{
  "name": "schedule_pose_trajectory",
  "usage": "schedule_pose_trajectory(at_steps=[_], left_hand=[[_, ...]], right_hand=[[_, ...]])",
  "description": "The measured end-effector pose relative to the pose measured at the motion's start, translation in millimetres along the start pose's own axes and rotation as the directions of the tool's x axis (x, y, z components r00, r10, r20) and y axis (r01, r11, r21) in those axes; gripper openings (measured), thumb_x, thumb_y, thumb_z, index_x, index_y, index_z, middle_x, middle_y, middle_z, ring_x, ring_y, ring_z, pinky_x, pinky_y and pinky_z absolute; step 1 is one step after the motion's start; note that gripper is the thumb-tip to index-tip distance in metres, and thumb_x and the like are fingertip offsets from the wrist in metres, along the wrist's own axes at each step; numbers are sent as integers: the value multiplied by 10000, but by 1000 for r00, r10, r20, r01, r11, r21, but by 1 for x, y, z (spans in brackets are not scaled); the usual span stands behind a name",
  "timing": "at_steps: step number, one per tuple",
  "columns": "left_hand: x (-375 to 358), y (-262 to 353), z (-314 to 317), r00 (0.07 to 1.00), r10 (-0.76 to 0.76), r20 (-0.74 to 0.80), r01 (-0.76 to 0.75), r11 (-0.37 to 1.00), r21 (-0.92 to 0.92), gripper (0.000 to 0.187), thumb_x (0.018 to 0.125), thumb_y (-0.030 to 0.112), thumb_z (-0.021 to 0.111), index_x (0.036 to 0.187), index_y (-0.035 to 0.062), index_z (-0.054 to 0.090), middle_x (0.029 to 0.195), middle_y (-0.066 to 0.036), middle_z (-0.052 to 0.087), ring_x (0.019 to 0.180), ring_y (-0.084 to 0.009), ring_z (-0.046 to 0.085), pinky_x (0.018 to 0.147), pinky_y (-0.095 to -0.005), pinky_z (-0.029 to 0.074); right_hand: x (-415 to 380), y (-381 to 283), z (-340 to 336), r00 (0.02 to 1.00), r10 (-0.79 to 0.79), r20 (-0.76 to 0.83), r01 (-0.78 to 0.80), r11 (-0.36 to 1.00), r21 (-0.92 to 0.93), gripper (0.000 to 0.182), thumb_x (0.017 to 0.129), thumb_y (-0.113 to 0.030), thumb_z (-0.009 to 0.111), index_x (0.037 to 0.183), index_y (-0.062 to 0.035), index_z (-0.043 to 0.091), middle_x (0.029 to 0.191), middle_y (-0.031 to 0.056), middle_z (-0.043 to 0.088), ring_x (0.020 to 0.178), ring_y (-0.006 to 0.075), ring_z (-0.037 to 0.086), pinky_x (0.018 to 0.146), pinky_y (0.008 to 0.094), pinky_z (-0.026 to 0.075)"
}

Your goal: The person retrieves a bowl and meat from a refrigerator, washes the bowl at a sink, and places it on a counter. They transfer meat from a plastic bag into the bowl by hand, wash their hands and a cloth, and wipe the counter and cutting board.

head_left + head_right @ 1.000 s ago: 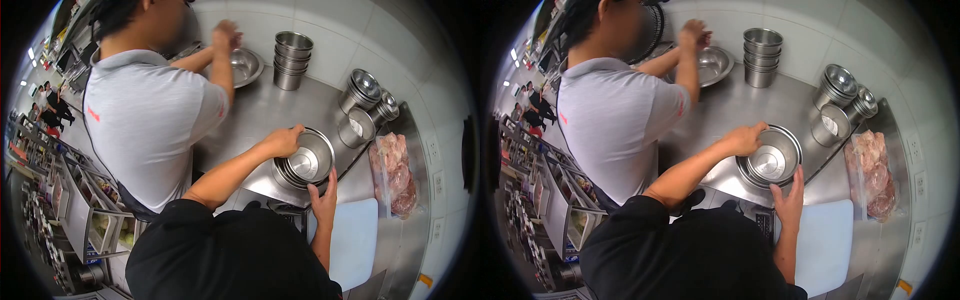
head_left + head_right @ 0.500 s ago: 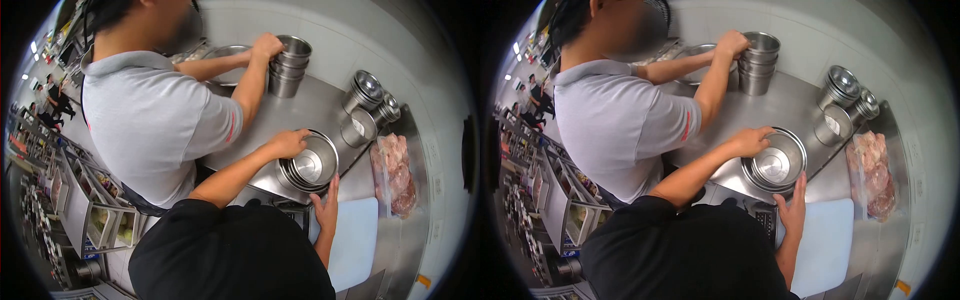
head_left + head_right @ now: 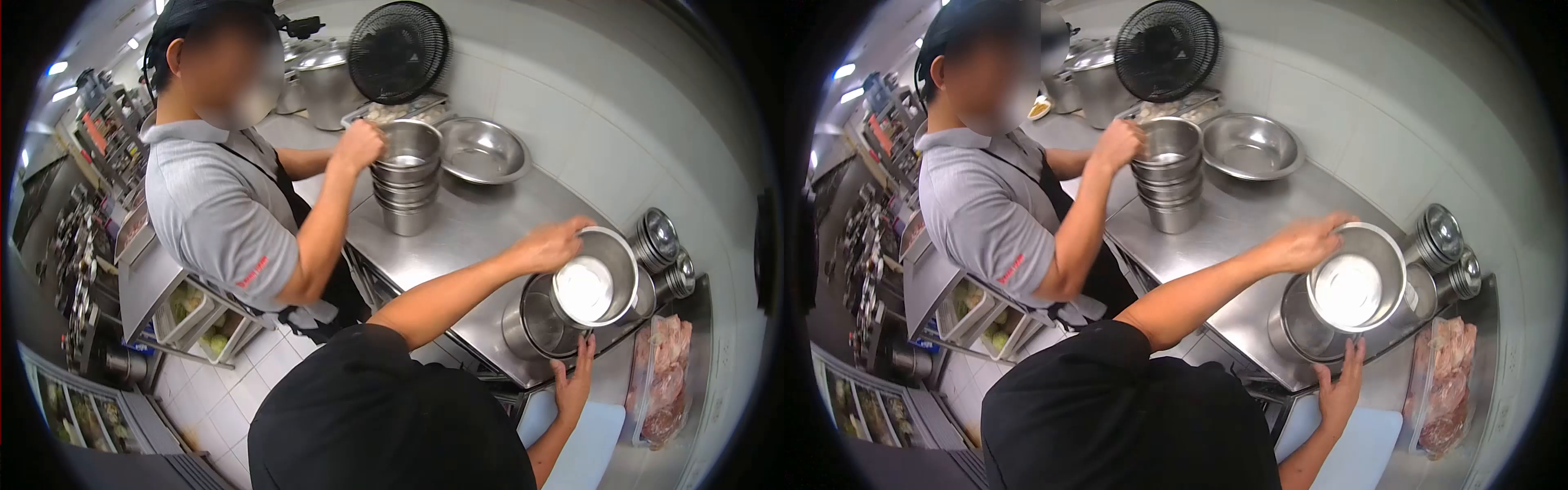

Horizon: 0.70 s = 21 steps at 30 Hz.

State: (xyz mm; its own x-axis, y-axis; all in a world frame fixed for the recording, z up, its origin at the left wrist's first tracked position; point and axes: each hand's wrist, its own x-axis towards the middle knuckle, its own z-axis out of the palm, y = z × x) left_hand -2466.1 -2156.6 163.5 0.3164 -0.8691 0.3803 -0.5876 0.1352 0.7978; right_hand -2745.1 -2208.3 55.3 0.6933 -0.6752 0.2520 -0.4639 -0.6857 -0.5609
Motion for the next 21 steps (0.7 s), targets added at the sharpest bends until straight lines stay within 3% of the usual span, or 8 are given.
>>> schedule_pose_trajectory(at_steps=[1,3,5,8,11,17,19,21], left_hand=[[3,1,-8,996,31,-78,-31,1000,-2,480,890,211,477,1348,74,440,1093,-252,618,995,-406,602,890,-447,453],[3,27,-40,969,-228,-96,231,973,11,473,886,237,493,1325,63,465,1099,-247,619,971,-380,624,876,-424,471],[17,-15,-42,937,-143,-318,165,985,42,469,868,232,489,1306,66,486,1039,-239,642,900,-345,652,821,-411,507],[15,-43,-61,900,-252,-355,236,968,-88,473,832,206,456,1283,73,507,922,-218,668,780,-329,672,783,-408,517],[10,-85,-68,855,-330,-400,350,936,-24,489,812,187,440,1282,77,512,850,-208,680,692,-325,676,791,-414,509],[3,-145,-54,792,-533,-299,552,834,-25,531,826,174,481,1350,89,468,901,-213,684,518,-283,650,615,-370,558],[0,-160,-40,750,-572,-332,536,820,-201,575,866,281,550,1385,71,421,853,-200,679,545,-264,645,697,-395,542],[-1,-167,-31,723,-562,-403,563,816,-128,642,878,335,578,1404,35,363,975,-218,654,754,-303,670,774,-426,524]], right_hand=[[3,1,1,1000,-22,-20,22,1000,-6,663,841,-346,660,1389,-62,418,1500,182,302,1362,365,328,1090,412,302],[8,4,2,997,-53,-63,52,998,-26,635,824,-348,673,1341,-47,462,1482,177,335,1337,373,359,1072,431,330],[11,9,-2,997,-66,-30,65,998,-15,585,858,-362,639,1322,-48,473,1469,181,351,1329,368,368,1071,436,325],[24,26,-13,999,-34,26,36,998,-52,569,896,-376,595,1337,-43,459,1447,200,375,1316,365,381,1076,443,310],[52,24,-9,983,13,-184,-36,992,-119,593,883,-379,606,1336,-28,456,1435,208,389,1316,375,376,1079,437,304],[121,39,17,927,375,15,-371,920,-129,603,828,-254,660,1329,5,448,1268,246,546,1199,390,505,1004,407,384],[139,64,23,947,321,28,-318,946,-64,520,818,-153,639,1287,10,486,1144,263,610,1085,401,580,927,415,432],[155,69,31,958,285,25,-284,957,-57,477,820,-128,625,1263,6,511,1122,269,616,1061,407,589,903,420,441]])
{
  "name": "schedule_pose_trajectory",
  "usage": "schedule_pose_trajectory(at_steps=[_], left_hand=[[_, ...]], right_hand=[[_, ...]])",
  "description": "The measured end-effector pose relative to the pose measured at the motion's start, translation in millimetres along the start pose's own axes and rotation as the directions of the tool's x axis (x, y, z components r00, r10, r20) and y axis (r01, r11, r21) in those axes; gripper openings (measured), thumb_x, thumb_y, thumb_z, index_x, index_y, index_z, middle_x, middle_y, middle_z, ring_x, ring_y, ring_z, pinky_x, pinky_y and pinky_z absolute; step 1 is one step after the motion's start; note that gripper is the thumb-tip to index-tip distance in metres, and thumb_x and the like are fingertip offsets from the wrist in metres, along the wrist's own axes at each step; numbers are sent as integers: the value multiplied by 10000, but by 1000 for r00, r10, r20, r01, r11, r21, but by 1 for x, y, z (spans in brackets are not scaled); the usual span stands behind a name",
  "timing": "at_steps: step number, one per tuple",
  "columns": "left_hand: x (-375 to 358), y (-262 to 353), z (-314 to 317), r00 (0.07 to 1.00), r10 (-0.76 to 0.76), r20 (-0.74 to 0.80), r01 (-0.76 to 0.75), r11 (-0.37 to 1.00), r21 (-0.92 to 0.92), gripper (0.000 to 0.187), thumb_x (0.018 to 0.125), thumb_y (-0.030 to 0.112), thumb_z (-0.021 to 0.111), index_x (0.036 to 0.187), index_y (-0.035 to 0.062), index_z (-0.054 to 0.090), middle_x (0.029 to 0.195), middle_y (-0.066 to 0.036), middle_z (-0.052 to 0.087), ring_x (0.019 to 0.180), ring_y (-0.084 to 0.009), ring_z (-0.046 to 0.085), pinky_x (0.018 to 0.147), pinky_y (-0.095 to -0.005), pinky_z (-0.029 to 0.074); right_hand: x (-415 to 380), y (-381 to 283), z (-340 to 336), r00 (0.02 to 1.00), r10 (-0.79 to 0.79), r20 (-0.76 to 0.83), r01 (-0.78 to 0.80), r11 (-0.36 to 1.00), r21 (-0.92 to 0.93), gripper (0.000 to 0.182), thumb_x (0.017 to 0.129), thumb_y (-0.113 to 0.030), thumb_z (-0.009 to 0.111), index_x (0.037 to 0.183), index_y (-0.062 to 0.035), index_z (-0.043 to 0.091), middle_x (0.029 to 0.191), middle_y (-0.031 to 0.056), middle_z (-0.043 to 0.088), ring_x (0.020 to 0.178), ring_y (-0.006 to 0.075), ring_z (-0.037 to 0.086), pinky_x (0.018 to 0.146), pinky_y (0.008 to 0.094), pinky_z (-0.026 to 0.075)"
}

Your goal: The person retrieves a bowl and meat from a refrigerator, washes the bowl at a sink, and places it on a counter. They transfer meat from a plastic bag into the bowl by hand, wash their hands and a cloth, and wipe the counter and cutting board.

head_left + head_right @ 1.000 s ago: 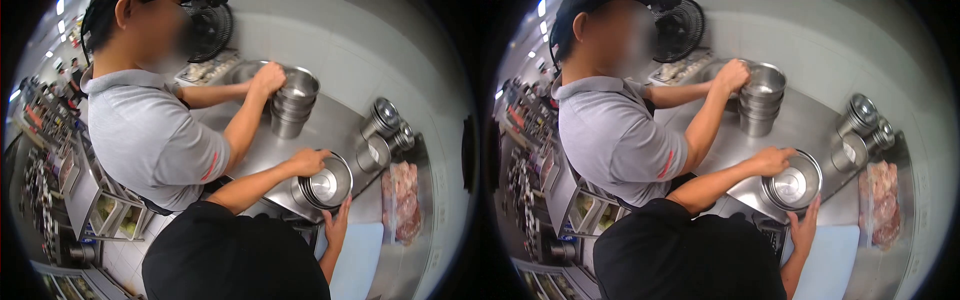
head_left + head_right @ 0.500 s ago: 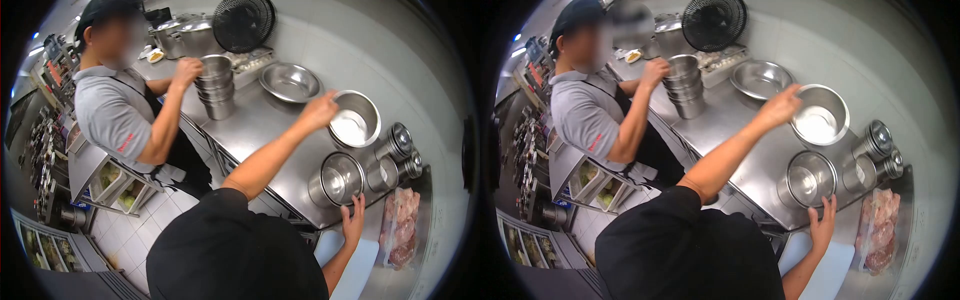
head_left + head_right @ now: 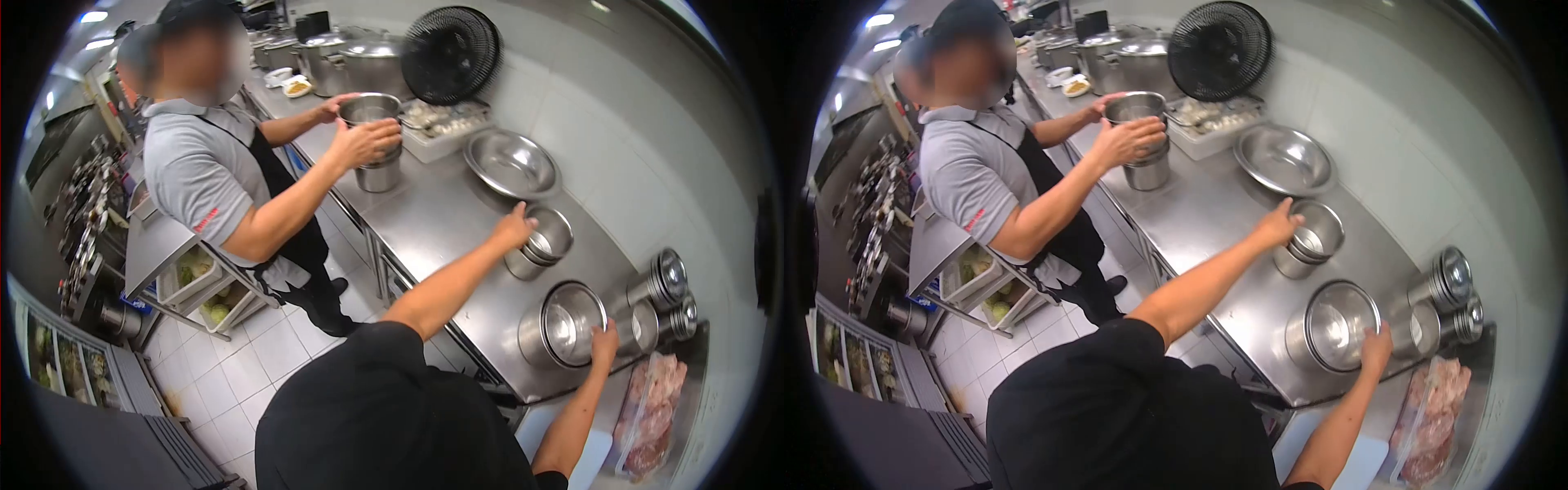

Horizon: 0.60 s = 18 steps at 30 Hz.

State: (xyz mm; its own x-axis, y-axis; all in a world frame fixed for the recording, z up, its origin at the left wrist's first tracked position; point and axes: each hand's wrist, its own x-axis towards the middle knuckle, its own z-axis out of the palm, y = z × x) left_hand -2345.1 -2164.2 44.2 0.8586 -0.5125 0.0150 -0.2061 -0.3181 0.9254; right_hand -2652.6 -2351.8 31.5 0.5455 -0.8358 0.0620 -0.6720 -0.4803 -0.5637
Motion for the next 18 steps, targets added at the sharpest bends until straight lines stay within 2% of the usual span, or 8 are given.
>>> schedule_pose_trajectory(at_steps=[2,4,6,8,11,14,15,18], left_hand=[[-40,18,-3,879,381,-287,-234,869,435,658,876,331,592,1398,15,346,1155,-235,568,1015,-353,594,864,-462,477],[-84,46,-19,832,530,-163,-448,816,364,627,860,320,616,1361,18,391,1282,-245,467,1173,-393,479,945,-476,426],[-97,29,4,720,694,-5,-679,705,205,618,829,283,644,1338,19,414,1270,-243,471,1128,-395,507,945,-467,425],[-115,31,15,824,534,188,-561,815,143,634,808,197,660,1355,29,388,1256,-226,486,1131,-387,504,967,-457,415],[-122,26,26,849,522,86,-526,850,29,645,811,118,641,1382,46,350,1233,-208,495,1134,-379,501,967,-450,415],[-125,19,23,767,632,112,-641,763,86,650,818,53,612,1399,71,322,1223,-198,495,1148,-373,495,967,-441,425],[-125,15,25,753,653,76,-657,751,68,643,817,46,608,1395,74,329,1214,-195,495,1146,-373,496,963,-439,428],[-120,4,36,717,697,19,-697,716,29,616,812,27,600,1374,80,354,1203,-188,495,1140,-368,498,953,-432,438]], right_hand=[[17,15,14,995,-62,-73,61,998,-13,444,836,-117,606,1256,-1,522,1129,269,612,1057,412,587,897,427,440],[27,6,21,982,-123,-144,125,992,10,420,854,-108,584,1256,0,525,1134,269,610,1053,416,585,889,431,439],[17,-23,12,961,-183,-210,202,977,75,403,875,-102,559,1260,8,518,1135,270,609,1051,420,582,880,432,438],[2,-54,3,932,-254,-258,291,949,118,363,926,-134,521,1253,24,510,1152,269,600,1036,418,581,873,428,436],[-11,-68,4,804,-405,-436,467,883,41,334,967,-169,500,1239,25,504,1177,258,585,1030,402,581,876,425,441],[-21,-49,21,789,-340,-512,459,880,123,338,970,-152,499,1259,22,478,1194,246,567,1060,398,568,888,427,443],[-25,-43,27,744,-385,-546,489,871,53,347,971,-126,493,1284,16,448,1239,233,531,1109,388,542,924,420,433],[-40,-36,38,749,-380,-543,508,855,102,354,975,-117,479,1302,8,431,1269,222,511,1143,372,521,967,405,414]])
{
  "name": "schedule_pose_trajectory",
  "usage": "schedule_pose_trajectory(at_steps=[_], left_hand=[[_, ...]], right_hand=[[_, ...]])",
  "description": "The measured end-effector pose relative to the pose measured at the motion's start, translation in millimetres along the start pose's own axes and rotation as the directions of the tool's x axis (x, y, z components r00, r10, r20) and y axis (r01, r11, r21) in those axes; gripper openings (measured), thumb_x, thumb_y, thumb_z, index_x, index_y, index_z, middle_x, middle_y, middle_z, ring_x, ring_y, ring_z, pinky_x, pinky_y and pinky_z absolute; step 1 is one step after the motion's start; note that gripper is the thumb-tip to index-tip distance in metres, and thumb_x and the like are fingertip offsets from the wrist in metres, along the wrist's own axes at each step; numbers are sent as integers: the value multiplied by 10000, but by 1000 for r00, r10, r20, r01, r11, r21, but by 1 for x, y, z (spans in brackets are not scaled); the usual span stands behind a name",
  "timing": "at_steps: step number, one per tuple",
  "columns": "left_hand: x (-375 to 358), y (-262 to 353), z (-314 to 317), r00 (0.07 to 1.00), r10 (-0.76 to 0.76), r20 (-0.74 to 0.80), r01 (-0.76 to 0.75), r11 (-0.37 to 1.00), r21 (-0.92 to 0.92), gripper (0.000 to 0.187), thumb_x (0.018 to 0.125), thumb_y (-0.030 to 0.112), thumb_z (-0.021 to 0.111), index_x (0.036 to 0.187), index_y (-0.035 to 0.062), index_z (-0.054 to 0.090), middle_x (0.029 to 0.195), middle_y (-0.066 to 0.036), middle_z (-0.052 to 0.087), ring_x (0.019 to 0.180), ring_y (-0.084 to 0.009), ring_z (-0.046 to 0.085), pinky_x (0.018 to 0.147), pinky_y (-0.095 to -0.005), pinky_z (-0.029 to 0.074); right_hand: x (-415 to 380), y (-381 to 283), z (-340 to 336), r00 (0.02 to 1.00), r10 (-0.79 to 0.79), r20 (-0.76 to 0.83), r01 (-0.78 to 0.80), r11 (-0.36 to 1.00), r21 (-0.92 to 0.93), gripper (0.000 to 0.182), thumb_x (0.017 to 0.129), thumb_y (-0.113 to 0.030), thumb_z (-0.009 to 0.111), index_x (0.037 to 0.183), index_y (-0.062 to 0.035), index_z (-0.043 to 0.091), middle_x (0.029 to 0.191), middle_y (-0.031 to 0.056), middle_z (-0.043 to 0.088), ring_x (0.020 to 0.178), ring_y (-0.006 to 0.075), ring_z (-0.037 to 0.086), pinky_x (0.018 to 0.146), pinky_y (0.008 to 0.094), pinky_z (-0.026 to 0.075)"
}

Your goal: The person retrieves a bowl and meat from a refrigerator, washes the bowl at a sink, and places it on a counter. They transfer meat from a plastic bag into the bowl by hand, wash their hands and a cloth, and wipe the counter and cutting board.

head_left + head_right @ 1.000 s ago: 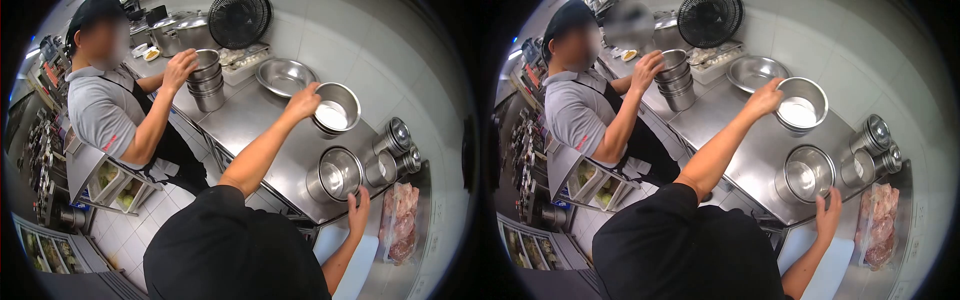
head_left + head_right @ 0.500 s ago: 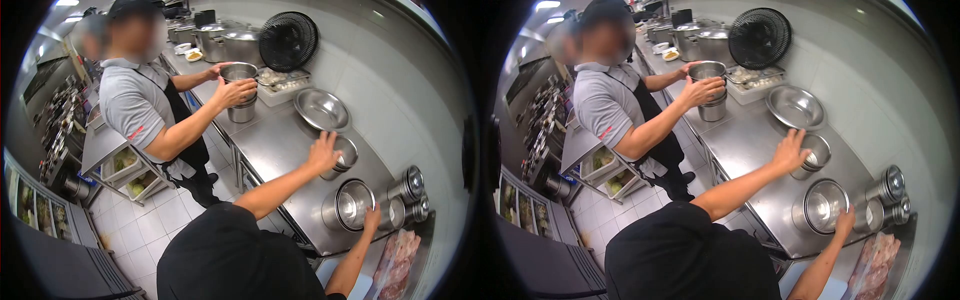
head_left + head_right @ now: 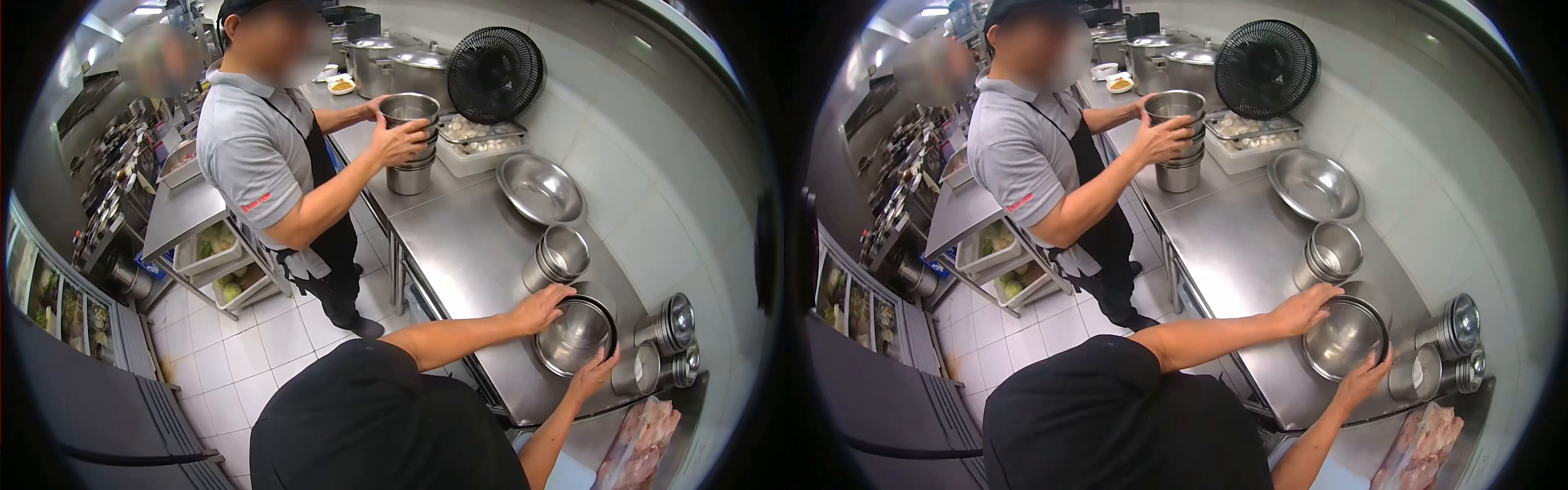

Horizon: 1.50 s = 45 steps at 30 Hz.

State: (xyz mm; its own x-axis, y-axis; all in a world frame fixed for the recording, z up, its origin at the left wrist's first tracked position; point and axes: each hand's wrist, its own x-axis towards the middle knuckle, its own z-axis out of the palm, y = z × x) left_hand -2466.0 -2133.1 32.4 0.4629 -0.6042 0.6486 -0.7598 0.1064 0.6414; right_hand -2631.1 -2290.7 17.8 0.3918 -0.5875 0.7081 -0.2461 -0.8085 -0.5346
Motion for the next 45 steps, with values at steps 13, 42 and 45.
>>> schedule_pose_trajectory(at_steps=[13,42,45], left_hand=[[-1,7,25,905,-389,172,386,921,50,759,717,63,591,1421,70,307,1125,-247,603,1007,-407,596,856,-449,478],[-109,359,228,427,835,348,-296,493,-818,896,735,37,648,1490,102,171,1378,-300,374,1107,-441,537,920,-417,481],[-98,303,243,463,629,624,-98,737,-669,909,723,65,642,1491,83,156,1329,-282,449,1116,-399,544,956,-409,448]], right_hand=[[-17,9,-31,802,539,256,-576,811,100,483,888,-92,554,1345,-5,424,1242,222,571,1085,350,589,943,406,444],[-332,-32,-421,99,270,-958,-828,557,71,349,794,-79,599,1094,97,620,1042,162,673,905,204,623,835,343,467],[-272,-15,-397,357,547,-757,-858,512,-35,341,798,-172,663,1022,84,647,971,178,692,875,249,648,800,360,483]])
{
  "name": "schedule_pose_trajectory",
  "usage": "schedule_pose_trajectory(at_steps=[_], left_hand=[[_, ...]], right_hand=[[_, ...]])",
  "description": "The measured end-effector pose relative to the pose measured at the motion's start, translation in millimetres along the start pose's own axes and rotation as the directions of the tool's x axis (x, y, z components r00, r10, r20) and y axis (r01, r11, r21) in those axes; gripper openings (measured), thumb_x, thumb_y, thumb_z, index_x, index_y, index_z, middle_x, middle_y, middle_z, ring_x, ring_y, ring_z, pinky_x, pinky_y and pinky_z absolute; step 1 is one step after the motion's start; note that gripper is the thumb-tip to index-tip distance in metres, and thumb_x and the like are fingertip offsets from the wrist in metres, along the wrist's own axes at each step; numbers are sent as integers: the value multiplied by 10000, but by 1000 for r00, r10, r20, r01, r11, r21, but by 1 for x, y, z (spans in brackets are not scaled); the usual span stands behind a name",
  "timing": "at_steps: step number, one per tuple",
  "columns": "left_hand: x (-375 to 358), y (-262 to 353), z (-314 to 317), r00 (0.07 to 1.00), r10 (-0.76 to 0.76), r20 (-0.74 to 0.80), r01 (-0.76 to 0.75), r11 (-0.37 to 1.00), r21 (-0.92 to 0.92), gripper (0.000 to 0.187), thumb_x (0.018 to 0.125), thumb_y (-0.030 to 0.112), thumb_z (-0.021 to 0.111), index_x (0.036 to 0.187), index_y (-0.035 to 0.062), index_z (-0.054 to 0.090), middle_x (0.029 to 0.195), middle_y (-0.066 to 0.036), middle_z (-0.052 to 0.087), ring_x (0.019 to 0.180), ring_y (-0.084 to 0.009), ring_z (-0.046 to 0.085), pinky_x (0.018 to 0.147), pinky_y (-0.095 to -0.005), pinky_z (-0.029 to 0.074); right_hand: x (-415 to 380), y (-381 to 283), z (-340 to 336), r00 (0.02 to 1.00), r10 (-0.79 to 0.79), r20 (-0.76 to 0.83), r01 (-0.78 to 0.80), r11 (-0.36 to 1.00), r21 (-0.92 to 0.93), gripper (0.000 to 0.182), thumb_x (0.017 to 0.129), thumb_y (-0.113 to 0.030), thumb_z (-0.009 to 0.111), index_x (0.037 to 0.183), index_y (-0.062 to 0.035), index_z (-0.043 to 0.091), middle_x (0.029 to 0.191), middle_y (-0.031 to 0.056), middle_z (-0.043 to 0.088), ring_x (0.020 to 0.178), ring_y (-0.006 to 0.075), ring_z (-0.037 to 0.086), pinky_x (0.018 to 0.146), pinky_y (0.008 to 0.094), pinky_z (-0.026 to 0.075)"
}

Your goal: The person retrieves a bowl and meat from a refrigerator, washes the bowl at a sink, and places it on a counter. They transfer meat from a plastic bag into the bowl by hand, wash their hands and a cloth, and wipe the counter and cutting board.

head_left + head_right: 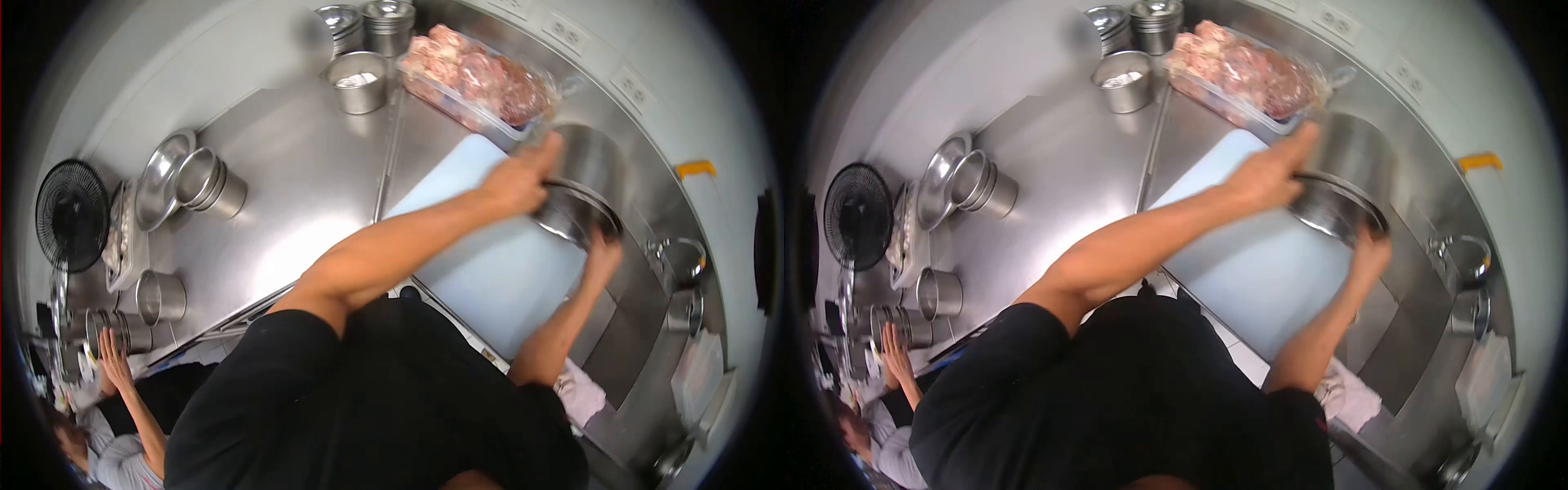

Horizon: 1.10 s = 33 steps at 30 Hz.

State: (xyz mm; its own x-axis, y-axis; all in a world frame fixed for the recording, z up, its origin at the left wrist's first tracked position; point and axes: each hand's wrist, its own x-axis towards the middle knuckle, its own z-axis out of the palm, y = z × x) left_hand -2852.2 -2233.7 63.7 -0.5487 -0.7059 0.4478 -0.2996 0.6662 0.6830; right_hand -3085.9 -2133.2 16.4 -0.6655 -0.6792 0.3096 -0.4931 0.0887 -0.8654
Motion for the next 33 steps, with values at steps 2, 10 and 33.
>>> schedule_pose_trajectory(at_steps=[2,10,33], left_hand=[[-19,-25,-16,980,-199,-8,199,980,18,886,754,116,630,1496,92,145,1233,-273,539,1085,-388,568,949,-406,452],[-55,-61,-86,865,-500,-28,500,857,126,865,808,195,639,1489,38,130,1149,-274,598,1060,-412,586,932,-415,456],[-118,-29,-54,656,-717,-235,444,619,-648,345,875,370,681,835,31,629,750,-25,619,690,-103,582,675,-256,512]], right_hand=[[3,-24,35,983,28,181,-8,994,-108,426,808,-210,637,1167,17,601,1001,155,684,889,250,641,806,340,478],[-28,-77,102,955,-137,262,172,978,-116,697,786,-271,727,1382,-71,426,1063,142,649,905,256,621,824,354,489],[-44,-50,67,914,35,405,-173,935,309,309,860,-336,696,822,-31,664,710,6,593,670,95,572,625,268,535]])
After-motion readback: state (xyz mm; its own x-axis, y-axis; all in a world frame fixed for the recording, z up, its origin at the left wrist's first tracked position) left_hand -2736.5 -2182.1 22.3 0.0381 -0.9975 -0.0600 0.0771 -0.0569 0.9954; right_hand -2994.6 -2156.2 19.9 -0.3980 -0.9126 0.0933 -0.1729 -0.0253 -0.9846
